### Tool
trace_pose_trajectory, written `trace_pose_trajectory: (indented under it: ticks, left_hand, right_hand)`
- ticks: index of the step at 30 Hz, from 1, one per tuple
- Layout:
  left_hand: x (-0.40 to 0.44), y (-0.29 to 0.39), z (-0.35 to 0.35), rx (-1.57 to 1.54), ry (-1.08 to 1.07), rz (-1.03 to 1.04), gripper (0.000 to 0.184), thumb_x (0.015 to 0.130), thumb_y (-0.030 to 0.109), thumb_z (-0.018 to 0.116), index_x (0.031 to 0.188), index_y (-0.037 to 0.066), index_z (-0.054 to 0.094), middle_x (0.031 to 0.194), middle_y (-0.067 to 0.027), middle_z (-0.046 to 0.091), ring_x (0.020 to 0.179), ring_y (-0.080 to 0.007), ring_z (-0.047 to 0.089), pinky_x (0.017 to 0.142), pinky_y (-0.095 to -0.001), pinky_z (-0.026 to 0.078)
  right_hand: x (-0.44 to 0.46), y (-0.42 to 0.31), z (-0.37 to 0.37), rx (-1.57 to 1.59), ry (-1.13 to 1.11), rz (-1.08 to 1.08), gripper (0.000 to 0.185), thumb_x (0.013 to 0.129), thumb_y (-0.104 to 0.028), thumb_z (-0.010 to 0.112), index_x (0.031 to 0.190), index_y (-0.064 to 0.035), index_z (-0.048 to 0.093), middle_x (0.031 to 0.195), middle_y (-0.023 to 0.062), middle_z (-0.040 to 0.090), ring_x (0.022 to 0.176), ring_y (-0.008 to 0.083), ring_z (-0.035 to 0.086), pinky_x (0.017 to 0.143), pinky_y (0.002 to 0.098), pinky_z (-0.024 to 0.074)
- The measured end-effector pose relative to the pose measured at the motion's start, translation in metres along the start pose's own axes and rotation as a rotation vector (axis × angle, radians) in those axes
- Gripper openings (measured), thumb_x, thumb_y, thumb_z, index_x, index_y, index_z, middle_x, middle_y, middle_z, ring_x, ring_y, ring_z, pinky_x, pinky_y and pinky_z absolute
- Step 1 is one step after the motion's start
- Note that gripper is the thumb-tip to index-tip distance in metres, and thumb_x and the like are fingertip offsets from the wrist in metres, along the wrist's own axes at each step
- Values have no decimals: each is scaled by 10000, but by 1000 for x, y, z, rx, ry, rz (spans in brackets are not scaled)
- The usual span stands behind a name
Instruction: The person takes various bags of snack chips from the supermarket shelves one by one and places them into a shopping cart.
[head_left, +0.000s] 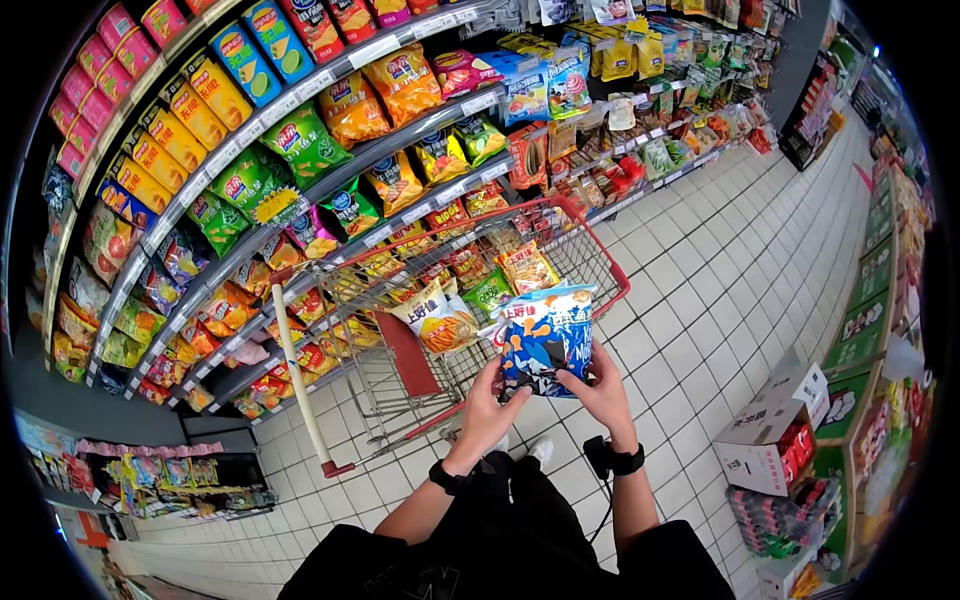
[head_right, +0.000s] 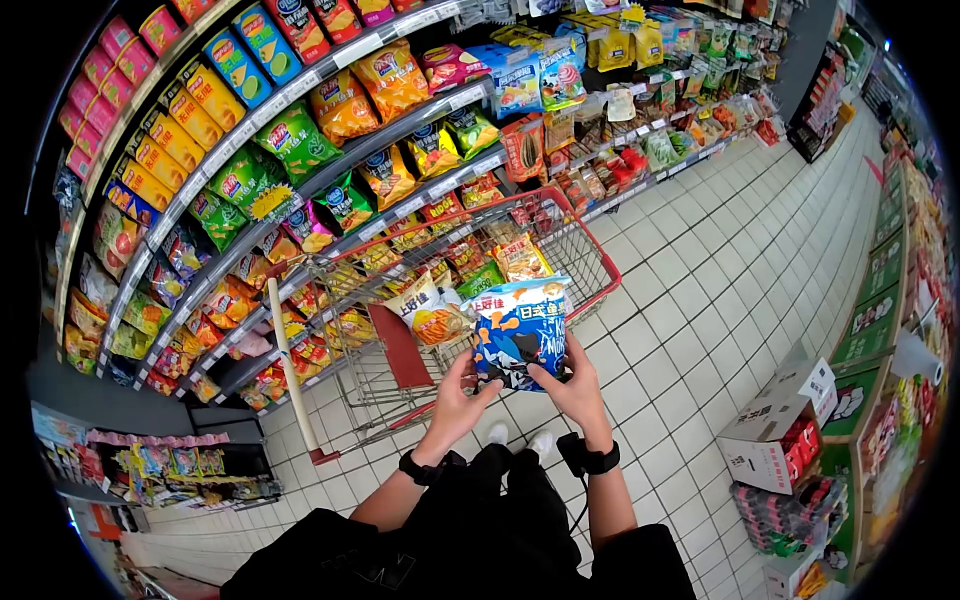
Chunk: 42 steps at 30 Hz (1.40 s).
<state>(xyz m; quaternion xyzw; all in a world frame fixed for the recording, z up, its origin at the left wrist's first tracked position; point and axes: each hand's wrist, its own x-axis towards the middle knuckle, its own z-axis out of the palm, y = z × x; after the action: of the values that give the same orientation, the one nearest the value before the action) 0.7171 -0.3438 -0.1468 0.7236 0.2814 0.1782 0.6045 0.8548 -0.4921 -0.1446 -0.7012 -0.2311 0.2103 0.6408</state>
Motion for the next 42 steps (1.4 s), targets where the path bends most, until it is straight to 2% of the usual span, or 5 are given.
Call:
trace_pose_trajectory:
  ticks: [11, 21, 31, 37, 42]
  left_hand:
    - [47, -16, 32, -161, -96, 36, 653, 842, 125, 690, 1392, -6, 364, 1132, -162, 592, 985, -221, 609, 806, -333, 515]
    - [148, -36, -42, -225, -46, -91, 701, 939, 228, 613, 1511, 87, 235, 1144, -171, 570, 1019, -221, 617, 800, -318, 536]
    - [202, -132, -90, -160, 67, -350, 649, 898, 266, 609, 1392, -47, 326, 991, -217, 661, 857, -280, 683, 745, -339, 528]
    - [213, -199, -75, -182, 74, -580, 444, 834, 241, 622, 1127, -75, 516, 852, -142, 660, 730, -208, 655, 658, -320, 507]
    - [227, -268, -49, -91, -90, -759, 506, 820, 293, 637, 1198, -16, 503, 845, -81, 652, 670, -161, 638, 579, -284, 501]
  right_hand:
    - [47, 2, -23, -34, 88, 174, 521, 856, -191, 723, 1274, 41, 516, 1012, 80, 664, 881, 126, 619, 703, 256, 517]
    - [180, -1, 59, -257, -174, 117, 467, 863, -217, 715, 1214, 43, 550, 1022, 95, 668, 924, 144, 617, 805, 281, 495]
    - [263, 106, 143, -231, -401, 369, 613, 871, -316, 709, 1284, 71, 475, 1054, 144, 654, 918, 165, 623, 800, 290, 492]
    - [286, 181, 154, -473, -543, 627, 773, 845, -516, 661, 1352, 23, 437, 1050, 123, 636, 915, 177, 613, 731, 298, 509]
    - [288, 202, 160, -559, -623, 831, 677, 864, -462, 623, 1317, 20, 476, 1159, 162, 603, 978, 239, 604, 737, 369, 532]
